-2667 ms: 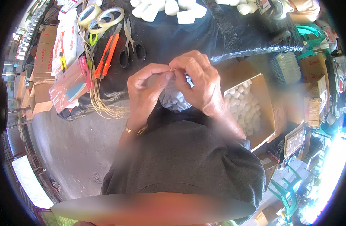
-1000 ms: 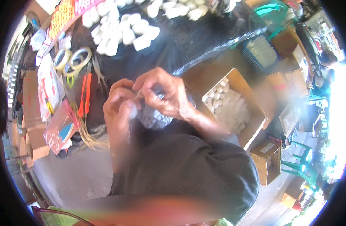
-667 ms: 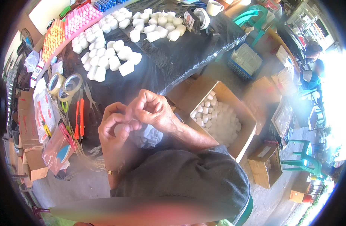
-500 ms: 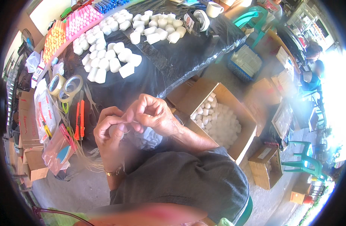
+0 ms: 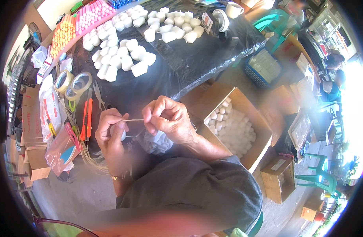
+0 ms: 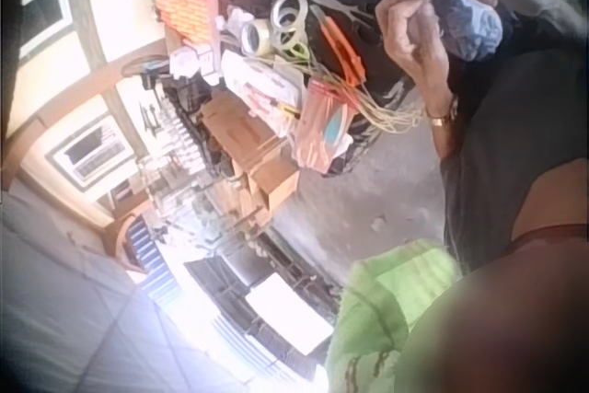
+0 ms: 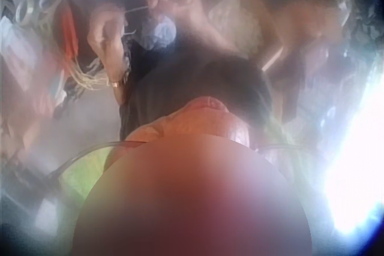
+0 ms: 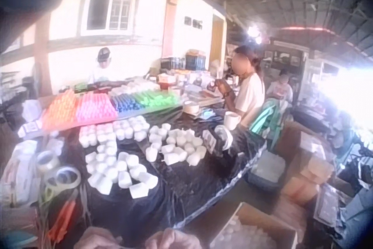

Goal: The person inserts wicks into small white cylindrical candles, trims the wicks with scissors, and places the finished candles on a table. The person repeats this process for multiple candles.

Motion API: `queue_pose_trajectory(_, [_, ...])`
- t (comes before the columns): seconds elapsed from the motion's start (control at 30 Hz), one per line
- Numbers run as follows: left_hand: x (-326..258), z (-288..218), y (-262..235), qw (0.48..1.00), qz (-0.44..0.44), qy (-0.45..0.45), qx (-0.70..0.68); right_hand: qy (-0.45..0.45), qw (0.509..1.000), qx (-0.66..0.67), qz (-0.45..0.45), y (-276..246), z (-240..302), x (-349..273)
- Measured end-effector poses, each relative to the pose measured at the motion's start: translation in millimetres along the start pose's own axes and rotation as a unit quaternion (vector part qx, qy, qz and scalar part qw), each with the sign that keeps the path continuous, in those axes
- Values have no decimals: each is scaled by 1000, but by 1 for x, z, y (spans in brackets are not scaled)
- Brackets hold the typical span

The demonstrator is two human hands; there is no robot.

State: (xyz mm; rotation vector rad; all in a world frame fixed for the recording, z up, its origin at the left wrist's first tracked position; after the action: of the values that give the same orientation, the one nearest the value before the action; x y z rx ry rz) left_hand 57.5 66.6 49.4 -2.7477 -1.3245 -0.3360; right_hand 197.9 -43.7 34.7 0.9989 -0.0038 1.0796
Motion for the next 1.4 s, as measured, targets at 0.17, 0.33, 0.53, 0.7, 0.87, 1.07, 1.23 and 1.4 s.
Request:
queue_pose_trajectory(0.17, [0,2,-3,993,-74,63,64,0,999,-28,18,0,-6,1])
queue_pose_trajectory(0.33, [-3,3,3,989,-109,67,-76,53,996,-75,-12,1,-9,5])
queue_pose_trajectory(0.53, [-4,5,23,992,-58,115,-6,144,929,-315,129,19,-25,1])
queue_pose_trajectory(0.7, [-4,13,29,998,15,63,-23,102,949,-286,86,12,-29,-5])
queue_pose_trajectory(0.87, [-8,14,19,972,-31,29,-232,159,934,-316,45,7,-26,-16])
queue_pose_trajectory(1.07, [-4,15,4,948,-77,39,-307,-10,965,-154,212,14,-21,4])
queue_pose_trajectory(1.23, [-9,18,11,940,-87,54,-325,20,990,96,105,12,-43,-1])
queue_pose_trajectory(1.4, [-11,14,9,960,-112,110,-234,84,978,170,93,24,-52,-8])
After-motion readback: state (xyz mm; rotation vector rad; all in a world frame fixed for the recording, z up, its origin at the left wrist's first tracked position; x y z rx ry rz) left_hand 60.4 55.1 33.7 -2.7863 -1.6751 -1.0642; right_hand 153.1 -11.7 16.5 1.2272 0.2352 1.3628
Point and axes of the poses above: each hand's wrist, its own x-axis towards the middle knuckle, its own y-axis out of the palm, z = x × y, the point moved 4 cm from there along x, towards the middle knuckle, and after that the axes turned 11 degrees about -y, right-handed, at the moved point
